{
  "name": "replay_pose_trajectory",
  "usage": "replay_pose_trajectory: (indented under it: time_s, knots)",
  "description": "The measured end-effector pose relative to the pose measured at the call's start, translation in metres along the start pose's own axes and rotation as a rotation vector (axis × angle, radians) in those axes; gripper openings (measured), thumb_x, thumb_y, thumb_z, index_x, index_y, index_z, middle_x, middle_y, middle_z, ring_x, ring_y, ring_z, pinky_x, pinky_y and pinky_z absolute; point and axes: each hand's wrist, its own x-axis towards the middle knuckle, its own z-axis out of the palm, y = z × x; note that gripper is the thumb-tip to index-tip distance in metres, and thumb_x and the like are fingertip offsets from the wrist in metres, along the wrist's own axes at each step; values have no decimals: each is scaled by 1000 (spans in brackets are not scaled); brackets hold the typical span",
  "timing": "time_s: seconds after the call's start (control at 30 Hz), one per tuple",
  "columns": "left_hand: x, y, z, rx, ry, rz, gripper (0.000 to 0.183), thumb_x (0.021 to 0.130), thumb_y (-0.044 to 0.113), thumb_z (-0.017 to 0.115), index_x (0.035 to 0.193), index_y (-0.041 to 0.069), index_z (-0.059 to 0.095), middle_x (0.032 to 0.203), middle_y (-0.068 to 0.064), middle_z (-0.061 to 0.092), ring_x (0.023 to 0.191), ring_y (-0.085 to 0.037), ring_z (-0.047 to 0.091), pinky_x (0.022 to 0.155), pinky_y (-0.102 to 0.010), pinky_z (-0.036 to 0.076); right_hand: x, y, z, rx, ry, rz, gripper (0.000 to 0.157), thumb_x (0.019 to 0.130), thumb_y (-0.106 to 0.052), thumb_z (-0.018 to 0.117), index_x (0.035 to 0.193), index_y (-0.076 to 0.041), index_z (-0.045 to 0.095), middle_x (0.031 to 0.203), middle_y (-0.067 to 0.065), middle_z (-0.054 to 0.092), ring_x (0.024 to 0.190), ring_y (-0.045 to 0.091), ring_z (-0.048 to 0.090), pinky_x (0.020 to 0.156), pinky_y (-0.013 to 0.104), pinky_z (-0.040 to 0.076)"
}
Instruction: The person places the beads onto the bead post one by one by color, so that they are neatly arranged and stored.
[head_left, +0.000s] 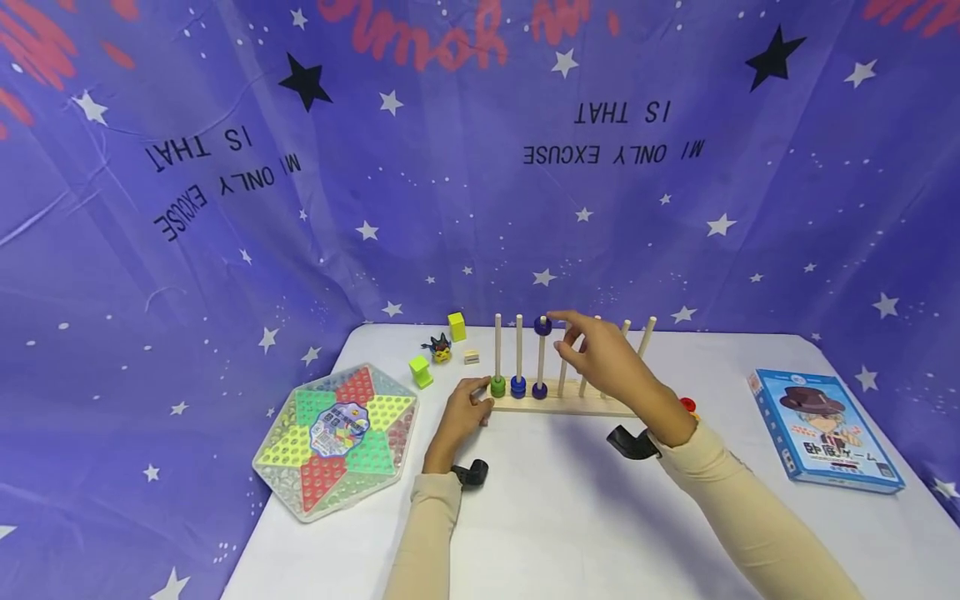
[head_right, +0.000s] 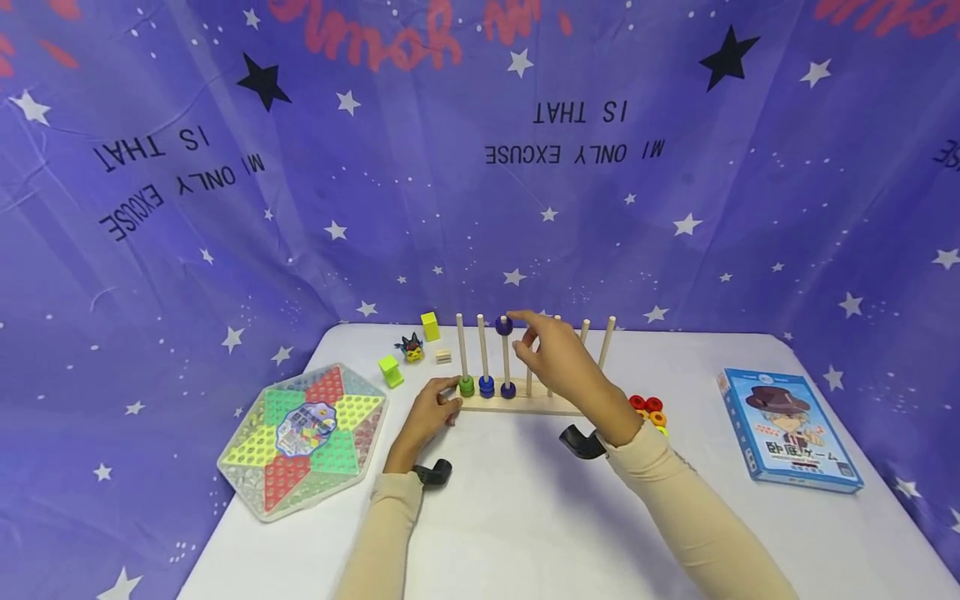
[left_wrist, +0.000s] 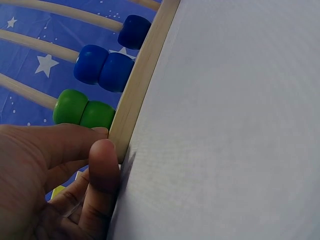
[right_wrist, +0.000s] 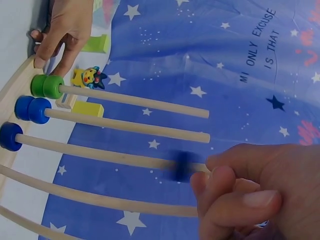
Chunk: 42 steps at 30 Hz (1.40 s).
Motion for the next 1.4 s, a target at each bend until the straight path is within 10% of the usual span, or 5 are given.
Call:
replay_pose_trajectory:
  time_s: [0.33, 0.57, 0.9, 1.4]
  knots:
    - [3, 2, 1, 3, -1, -7, 47, 90, 3, 63, 136, 7, 52, 133, -8, 46, 53, -10, 54, 49, -25, 50, -24, 11, -27, 63, 132, 71, 42, 94, -19, 60, 135, -19, 53, 89, 1, 61, 61, 16, 57, 48, 29, 48]
    - [6, 6, -6, 11, 32, -10, 47, 91, 4, 63, 136, 9, 53, 132, -7, 47, 55, -13, 55, 49, -26, 50, -83, 81, -50, 176, 339, 405, 44, 95, -39, 56, 131, -15, 53, 94, 8, 58, 57, 22, 57, 44, 27, 48]
    - [4, 1, -3, 6, 18, -36, 47, 91, 6, 63, 136, 11, 53, 132, -5, 47, 57, -13, 55, 51, -27, 51, -171, 183, 13, 168, 172, 771, 51, 96, -37, 54, 132, -1, 46, 86, 17, 62, 59, 21, 55, 45, 29, 44]
    - [3, 0, 1, -11, 13, -21, 47, 90, 3, 62, 136, 9, 54, 133, -8, 47, 53, -11, 54, 48, -24, 49, -181, 191, 37, 131, 116, 791, 58, 93, -35, 61, 133, 2, 41, 79, 11, 55, 57, 21, 53, 43, 25, 46]
